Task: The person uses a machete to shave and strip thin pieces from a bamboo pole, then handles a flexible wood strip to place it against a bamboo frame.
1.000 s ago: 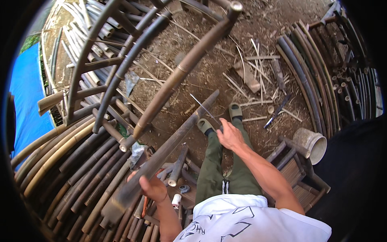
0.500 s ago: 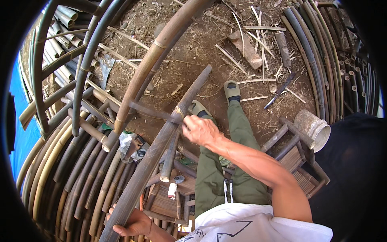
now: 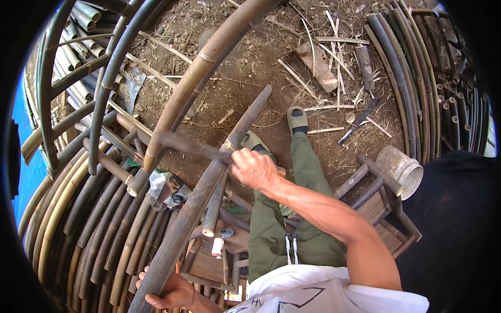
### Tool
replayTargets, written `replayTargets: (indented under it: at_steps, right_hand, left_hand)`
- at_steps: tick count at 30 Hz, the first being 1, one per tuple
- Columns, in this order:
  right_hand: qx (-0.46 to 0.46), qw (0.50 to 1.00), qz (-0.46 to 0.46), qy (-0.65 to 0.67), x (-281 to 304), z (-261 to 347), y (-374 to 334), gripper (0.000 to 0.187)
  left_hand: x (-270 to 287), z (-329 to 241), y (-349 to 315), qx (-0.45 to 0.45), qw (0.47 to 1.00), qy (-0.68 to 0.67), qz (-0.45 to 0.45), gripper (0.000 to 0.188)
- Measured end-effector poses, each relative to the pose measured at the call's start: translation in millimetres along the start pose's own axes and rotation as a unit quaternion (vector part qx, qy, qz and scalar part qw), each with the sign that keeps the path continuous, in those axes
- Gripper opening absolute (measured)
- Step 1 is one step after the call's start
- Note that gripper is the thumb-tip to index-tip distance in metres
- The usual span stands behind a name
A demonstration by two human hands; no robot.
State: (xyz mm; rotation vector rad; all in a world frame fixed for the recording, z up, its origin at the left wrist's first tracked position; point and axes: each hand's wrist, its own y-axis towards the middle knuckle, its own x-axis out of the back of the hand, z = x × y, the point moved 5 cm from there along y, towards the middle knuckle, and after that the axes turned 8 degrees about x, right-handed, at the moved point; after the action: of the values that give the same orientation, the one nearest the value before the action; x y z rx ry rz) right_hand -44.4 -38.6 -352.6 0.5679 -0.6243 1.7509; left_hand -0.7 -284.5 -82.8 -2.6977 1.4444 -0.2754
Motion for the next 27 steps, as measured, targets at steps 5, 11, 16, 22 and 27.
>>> replayTargets:
  at_steps: [5,11,16,22,27]
  right_hand:
    - [0.000,0.995,0.027,-0.092,-17.8,-40.2,-13.2,0.022]
    - [0.063,0.998,-0.008,0.011,0.7,-19.3,-19.8,0.020]
    - [-0.225,0.973,0.034,-0.050,-7.1,-90.5,-27.2,0.023]
    - [-0.451,0.885,-0.021,0.110,80.5,-104.4,-127.2,0.037]
    - [-0.447,0.893,-0.002,0.046,167.9,-69.3,-202.2,0.048]
  left_hand:
    - [-0.4,-0.8,-7.6,0.002,1.000,-0.010,-0.027,0.047]
    - [5.6,1.8,-0.4,0.018,0.997,-0.027,0.072,0.045]
    - [-22.4,-5.5,-4.4,-0.003,0.999,0.043,0.033,0.056]
    - [-29.5,-74.4,18.4,-0.065,0.989,-0.103,0.082,0.084]
    - [-75.5,-91.1,26.9,-0.039,0.973,-0.222,-0.051,0.087]
